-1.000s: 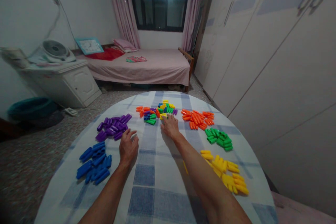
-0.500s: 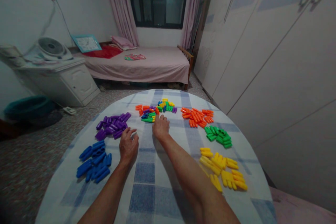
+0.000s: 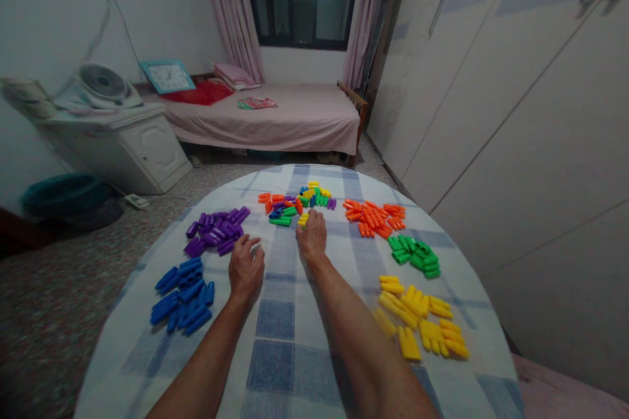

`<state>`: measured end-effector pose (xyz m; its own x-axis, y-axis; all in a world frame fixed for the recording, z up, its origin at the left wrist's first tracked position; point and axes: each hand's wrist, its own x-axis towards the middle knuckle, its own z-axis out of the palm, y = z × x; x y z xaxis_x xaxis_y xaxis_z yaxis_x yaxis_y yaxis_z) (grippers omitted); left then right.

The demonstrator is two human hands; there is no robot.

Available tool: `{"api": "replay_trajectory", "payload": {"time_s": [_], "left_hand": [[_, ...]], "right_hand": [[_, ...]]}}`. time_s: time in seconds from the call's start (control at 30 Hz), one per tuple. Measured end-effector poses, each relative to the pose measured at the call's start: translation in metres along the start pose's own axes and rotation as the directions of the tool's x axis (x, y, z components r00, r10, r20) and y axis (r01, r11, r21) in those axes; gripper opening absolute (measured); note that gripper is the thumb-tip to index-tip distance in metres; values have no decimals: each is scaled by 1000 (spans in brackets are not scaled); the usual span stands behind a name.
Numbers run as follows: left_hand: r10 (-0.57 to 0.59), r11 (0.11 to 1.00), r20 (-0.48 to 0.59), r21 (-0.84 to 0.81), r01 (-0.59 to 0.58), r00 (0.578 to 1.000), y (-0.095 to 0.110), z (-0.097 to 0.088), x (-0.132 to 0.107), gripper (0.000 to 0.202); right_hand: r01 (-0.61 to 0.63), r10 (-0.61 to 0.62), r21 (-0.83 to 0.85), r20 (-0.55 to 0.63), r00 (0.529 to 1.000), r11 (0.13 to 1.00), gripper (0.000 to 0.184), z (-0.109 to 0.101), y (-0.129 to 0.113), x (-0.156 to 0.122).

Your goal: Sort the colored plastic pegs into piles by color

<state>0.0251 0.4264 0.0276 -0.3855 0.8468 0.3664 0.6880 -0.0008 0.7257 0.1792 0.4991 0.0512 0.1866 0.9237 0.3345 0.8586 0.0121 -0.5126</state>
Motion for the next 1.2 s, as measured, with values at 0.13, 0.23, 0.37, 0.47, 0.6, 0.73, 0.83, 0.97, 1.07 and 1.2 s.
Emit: {"api": "replay_trajectory", "payload": {"time_s": [0.13, 0.23, 0.37, 0.47, 0.6, 0.73, 0.83, 0.97, 1.07, 1.2], "left_hand": [[-3, 1000, 2, -4, 3, 1000, 2, 0, 0, 31], [14, 999, 5, -43, -14, 1000, 4, 0, 1, 33], [112, 987, 116, -125, -97, 987, 5, 0, 2, 41], [209, 972, 236, -155, -175, 949, 5, -1, 2, 47], [256, 965, 261, -122, -231, 931, 6, -4, 0, 49], [157, 987, 152, -66, -149, 976, 8, -5, 0, 47], [168, 985, 114, 11, -170, 979, 7, -3, 0, 51], [133, 989, 40, 67, -135, 990, 2, 1, 0, 48], [119, 988, 42, 95, -122, 992, -1, 2, 0, 41], [134, 981, 59, 132, -141, 989, -2, 1, 2, 39]], "right_hand": [[-43, 42, 353, 10, 999, 935, 39, 3, 3, 1], [-88, 8, 508, 158, 987, 857, 32, 0, 0, -6], [-98, -195, 670, 348, 917, 735, 33, -8, -9, -24], [-137, -306, 733, 436, 847, 666, 37, -15, -14, -33], [-105, -323, 682, 470, 822, 724, 40, -24, -9, -29], [63, -208, 354, 389, 897, 933, 37, -26, 9, -15], [101, -171, 215, 338, 926, 971, 41, -27, 15, -5], [211, -251, 150, 346, 904, 966, 44, -19, -3, -6], [226, -219, 6, 275, 936, 974, 40, -4, -28, -15], [75, -66, -102, 83, 994, 992, 43, 14, -48, -24]]}}
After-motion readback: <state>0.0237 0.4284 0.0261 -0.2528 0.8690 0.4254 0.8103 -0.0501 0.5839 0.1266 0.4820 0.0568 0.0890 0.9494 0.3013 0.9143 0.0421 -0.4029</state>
